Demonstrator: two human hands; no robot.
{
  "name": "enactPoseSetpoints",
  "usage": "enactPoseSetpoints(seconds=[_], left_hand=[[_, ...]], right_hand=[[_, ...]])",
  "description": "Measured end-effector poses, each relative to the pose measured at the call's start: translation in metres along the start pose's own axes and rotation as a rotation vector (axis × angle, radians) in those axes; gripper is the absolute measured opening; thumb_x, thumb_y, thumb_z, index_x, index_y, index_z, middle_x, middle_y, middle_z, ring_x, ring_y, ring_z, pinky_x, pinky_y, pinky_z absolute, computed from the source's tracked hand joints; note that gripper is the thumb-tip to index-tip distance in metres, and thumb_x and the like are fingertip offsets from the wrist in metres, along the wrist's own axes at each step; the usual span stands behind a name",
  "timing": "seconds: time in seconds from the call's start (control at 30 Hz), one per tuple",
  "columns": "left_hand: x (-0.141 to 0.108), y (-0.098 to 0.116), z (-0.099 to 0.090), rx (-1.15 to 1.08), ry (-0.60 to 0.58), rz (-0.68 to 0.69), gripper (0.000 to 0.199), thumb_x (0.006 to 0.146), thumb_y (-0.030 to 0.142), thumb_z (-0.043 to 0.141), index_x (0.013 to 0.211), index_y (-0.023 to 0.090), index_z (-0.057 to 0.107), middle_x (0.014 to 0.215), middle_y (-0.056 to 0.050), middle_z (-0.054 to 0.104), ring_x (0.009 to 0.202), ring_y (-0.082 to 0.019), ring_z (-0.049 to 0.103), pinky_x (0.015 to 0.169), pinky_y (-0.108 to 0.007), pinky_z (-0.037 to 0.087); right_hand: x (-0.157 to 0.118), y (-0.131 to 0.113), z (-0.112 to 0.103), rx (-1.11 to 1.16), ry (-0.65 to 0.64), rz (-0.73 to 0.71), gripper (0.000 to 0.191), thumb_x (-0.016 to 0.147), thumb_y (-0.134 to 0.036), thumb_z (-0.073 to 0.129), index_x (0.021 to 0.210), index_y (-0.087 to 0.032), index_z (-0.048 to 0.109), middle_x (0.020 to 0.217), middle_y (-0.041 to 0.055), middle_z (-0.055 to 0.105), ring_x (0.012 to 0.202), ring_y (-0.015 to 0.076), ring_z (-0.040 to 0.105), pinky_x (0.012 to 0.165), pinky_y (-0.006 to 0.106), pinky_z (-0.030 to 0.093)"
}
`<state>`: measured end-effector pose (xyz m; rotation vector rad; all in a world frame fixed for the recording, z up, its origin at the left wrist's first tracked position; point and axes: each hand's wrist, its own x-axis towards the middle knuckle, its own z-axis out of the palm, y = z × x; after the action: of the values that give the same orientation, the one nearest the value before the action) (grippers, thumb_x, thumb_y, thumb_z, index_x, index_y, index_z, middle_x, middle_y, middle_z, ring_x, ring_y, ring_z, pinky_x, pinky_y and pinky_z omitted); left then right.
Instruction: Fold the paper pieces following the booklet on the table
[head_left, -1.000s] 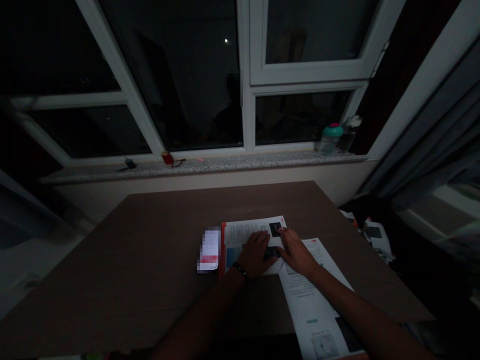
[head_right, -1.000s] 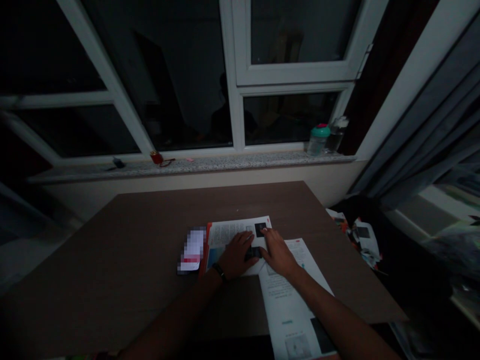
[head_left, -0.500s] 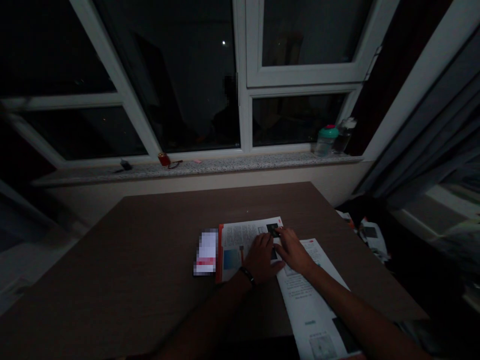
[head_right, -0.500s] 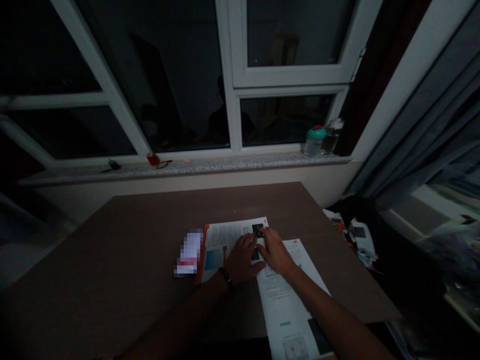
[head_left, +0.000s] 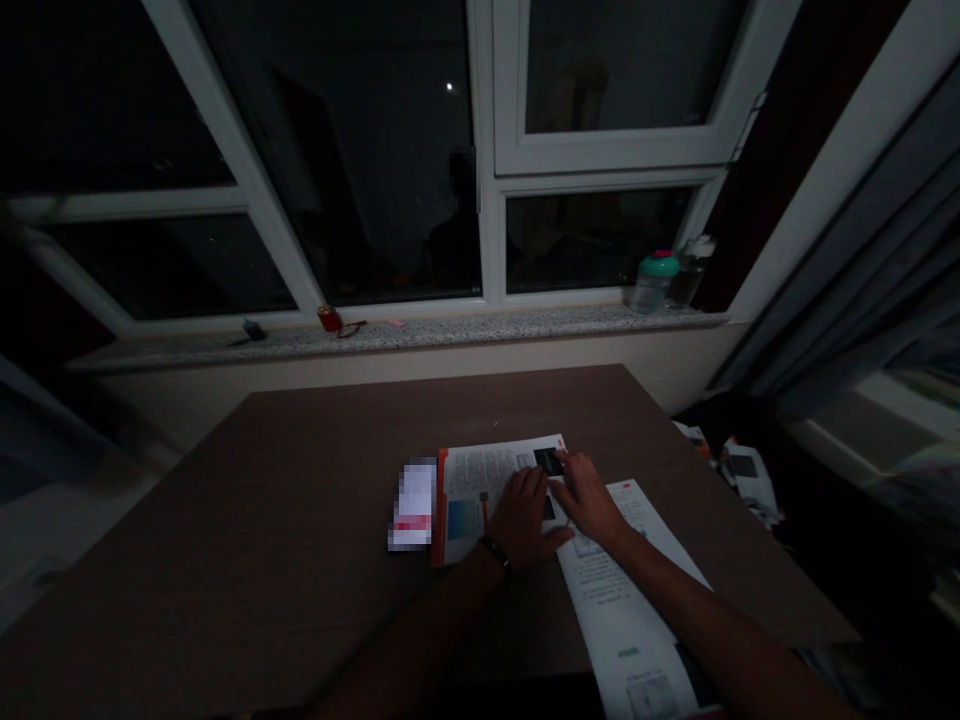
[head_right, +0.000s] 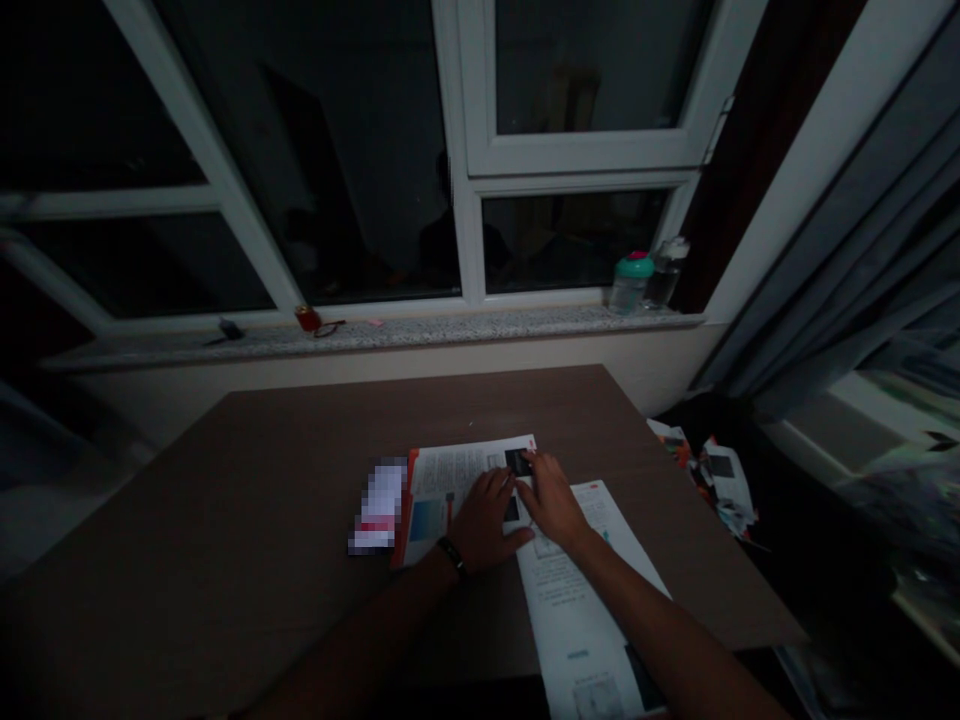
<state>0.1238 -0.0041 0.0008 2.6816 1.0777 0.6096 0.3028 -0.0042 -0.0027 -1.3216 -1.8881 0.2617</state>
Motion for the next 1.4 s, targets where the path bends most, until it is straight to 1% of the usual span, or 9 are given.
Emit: enactPoseSetpoints(seconds=[0.13,0.5,0.67,0.77,0.87,0.93,1.13,1.23,1.4], left_hand=[[-0.001,-0.002,0.001,-0.004,-0.011,-0.007,0.088,0.078,0.062,0.061,0.142,0.008,0.032,0.146,-0.02,0.037,0.136,-0.035,0.03,0.113,-0.052,0.026],[0.001,0.0,-0.005,-0.017,-0.036,-0.032,0.081,0.081,0.056,0.061,0.142,0.011,0.033,0.146,-0.019,0.038,0.136,-0.035,0.031,0.112,-0.051,0.028],[0.004,0.005,-0.008,-0.025,-0.033,-0.052,0.08,0.08,0.06,0.059,0.14,0.012,0.035,0.145,-0.019,0.039,0.135,-0.035,0.032,0.111,-0.053,0.029],[0.008,0.011,-0.006,-0.04,-0.014,-0.072,0.081,0.079,0.062,0.058,0.139,0.011,0.037,0.143,-0.019,0.04,0.133,-0.035,0.034,0.109,-0.052,0.03],[0.009,0.016,-0.002,-0.032,-0.004,-0.047,0.086,0.077,0.062,0.061,0.139,0.01,0.036,0.143,-0.019,0.04,0.134,-0.036,0.031,0.111,-0.054,0.026],[0.008,0.018,0.0,-0.027,-0.003,-0.047,0.086,0.076,0.062,0.062,0.14,0.011,0.036,0.144,-0.018,0.039,0.134,-0.036,0.031,0.112,-0.054,0.025],[0.007,0.019,-0.003,-0.019,-0.018,-0.063,0.087,0.077,0.064,0.06,0.142,0.013,0.035,0.146,-0.017,0.038,0.136,-0.036,0.029,0.112,-0.053,0.024],[0.007,0.02,-0.005,-0.028,-0.02,-0.063,0.089,0.077,0.065,0.059,0.143,0.012,0.033,0.147,-0.017,0.038,0.135,-0.036,0.029,0.113,-0.052,0.023],[0.007,0.021,-0.006,-0.038,-0.016,-0.065,0.089,0.077,0.066,0.059,0.144,0.014,0.033,0.147,-0.016,0.037,0.135,-0.036,0.03,0.113,-0.054,0.023]], right_hand=[[-0.008,0.005,-0.003,0.002,-0.007,0.011,0.043,0.09,-0.028,0.05,0.131,-0.021,0.04,0.124,0.0119,0.049,0.119,0.0284,0.046,0.104,0.049,0.039],[-0.026,0.009,-0.018,-0.015,-0.052,0.017,0.052,0.084,-0.024,0.053,0.134,-0.021,0.038,0.125,0.0119,0.049,0.12,0.0296,0.045,0.102,0.05,0.041],[-0.027,0.01,-0.018,-0.014,-0.057,0.013,0.054,0.082,-0.023,0.054,0.134,-0.02,0.038,0.127,0.0124,0.047,0.121,0.0294,0.044,0.103,0.049,0.041],[-0.026,0.011,-0.017,-0.011,-0.056,0.02,0.055,0.082,-0.024,0.055,0.134,-0.02,0.038,0.127,0.0121,0.048,0.122,0.0299,0.044,0.103,0.05,0.04],[-0.023,0.012,-0.017,0.0,-0.032,0.039,0.054,0.081,-0.025,0.055,0.133,-0.022,0.04,0.125,0.0115,0.049,0.121,0.0302,0.045,0.102,0.051,0.04],[-0.017,0.013,-0.017,-0.001,-0.009,0.057,0.051,0.081,-0.026,0.055,0.131,-0.022,0.042,0.123,0.011,0.05,0.119,0.03,0.046,0.1,0.05,0.042],[0.016,0.019,-0.012,-0.038,0.046,0.045,0.046,0.082,-0.025,0.053,0.127,-0.019,0.045,0.116,0.0116,0.052,0.112,0.0285,0.049,0.098,0.048,0.043],[0.028,0.027,-0.003,-0.051,0.078,0.021,0.042,0.084,-0.027,0.051,0.125,-0.018,0.045,0.116,0.0125,0.051,0.114,0.0293,0.048,0.1,0.05,0.042],[0.024,0.031,0.001,0.02,0.082,0.018,0.036,0.091,-0.03,0.047,0.125,-0.02,0.046,0.117,0.0121,0.052,0.114,0.0279,0.049,0.099,0.05,0.043]])
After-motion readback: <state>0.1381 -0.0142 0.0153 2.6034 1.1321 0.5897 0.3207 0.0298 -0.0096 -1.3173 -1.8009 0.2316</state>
